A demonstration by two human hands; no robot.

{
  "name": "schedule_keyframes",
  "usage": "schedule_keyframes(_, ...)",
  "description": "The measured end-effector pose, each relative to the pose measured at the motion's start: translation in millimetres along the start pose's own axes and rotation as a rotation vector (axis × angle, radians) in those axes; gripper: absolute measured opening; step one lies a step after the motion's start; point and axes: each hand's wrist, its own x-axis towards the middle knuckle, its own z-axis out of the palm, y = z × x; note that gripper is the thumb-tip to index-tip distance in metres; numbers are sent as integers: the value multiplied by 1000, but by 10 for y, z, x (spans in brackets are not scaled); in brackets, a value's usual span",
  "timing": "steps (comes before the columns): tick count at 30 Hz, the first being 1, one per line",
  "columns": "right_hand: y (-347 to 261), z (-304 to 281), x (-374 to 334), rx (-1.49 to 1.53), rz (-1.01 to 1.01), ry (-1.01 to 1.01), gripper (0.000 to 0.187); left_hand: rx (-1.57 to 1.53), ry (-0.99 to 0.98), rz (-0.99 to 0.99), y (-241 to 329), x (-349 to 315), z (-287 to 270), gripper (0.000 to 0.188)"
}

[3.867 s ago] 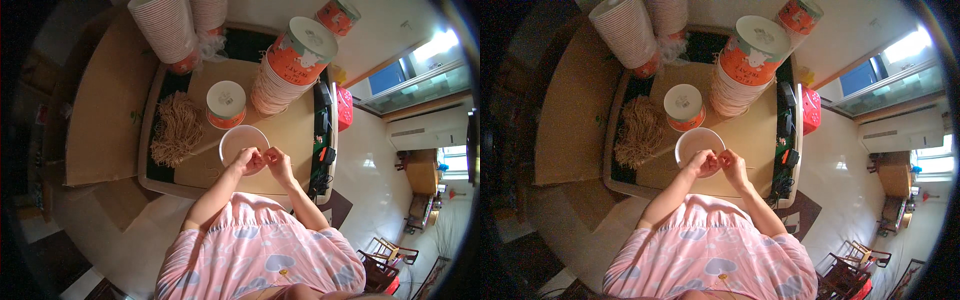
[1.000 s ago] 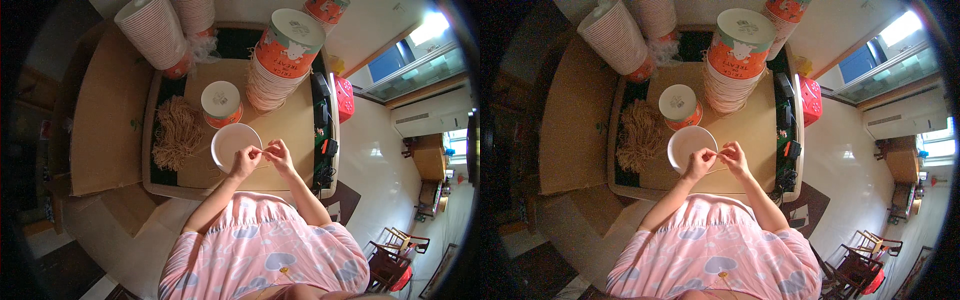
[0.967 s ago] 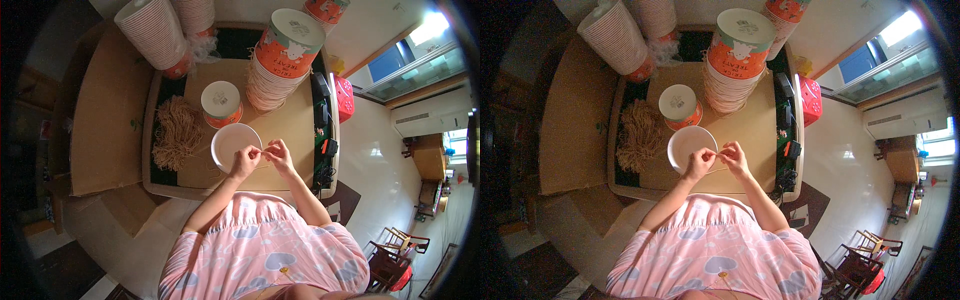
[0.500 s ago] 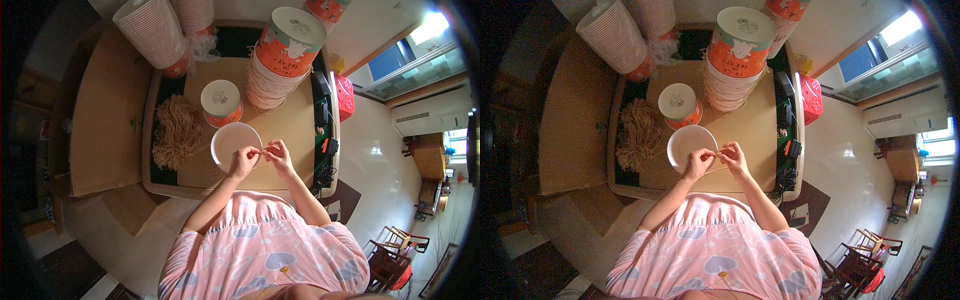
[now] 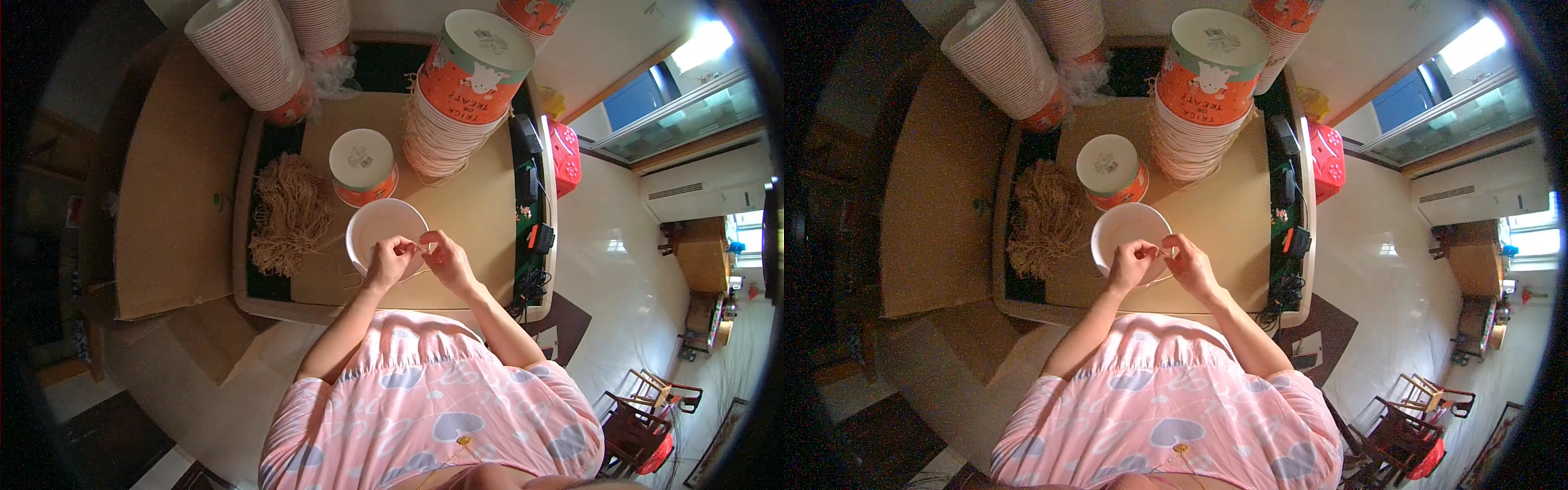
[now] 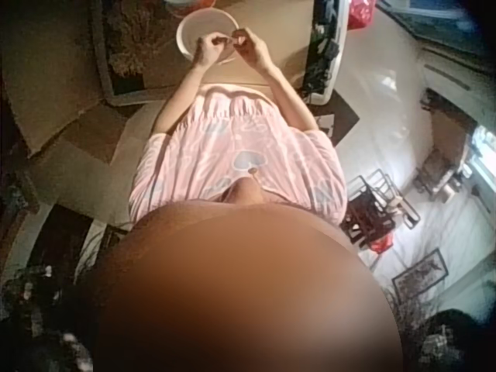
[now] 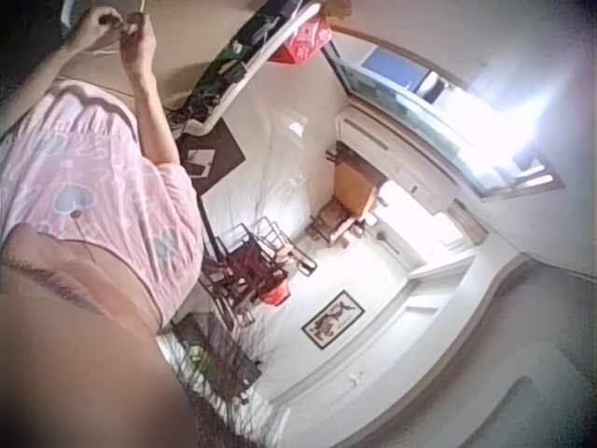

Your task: Attaching handles to paper buckets and stacking them.

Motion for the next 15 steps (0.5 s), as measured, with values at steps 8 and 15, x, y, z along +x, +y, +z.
schedule_keyframes(8,96,128,46,-123,-97,28,14,10,8,-1,-86,3,-17,11)
schedule_keyframes(15,5,90,37,-241,-81,-4,7,34,9,-20,-70,4,-31,12)
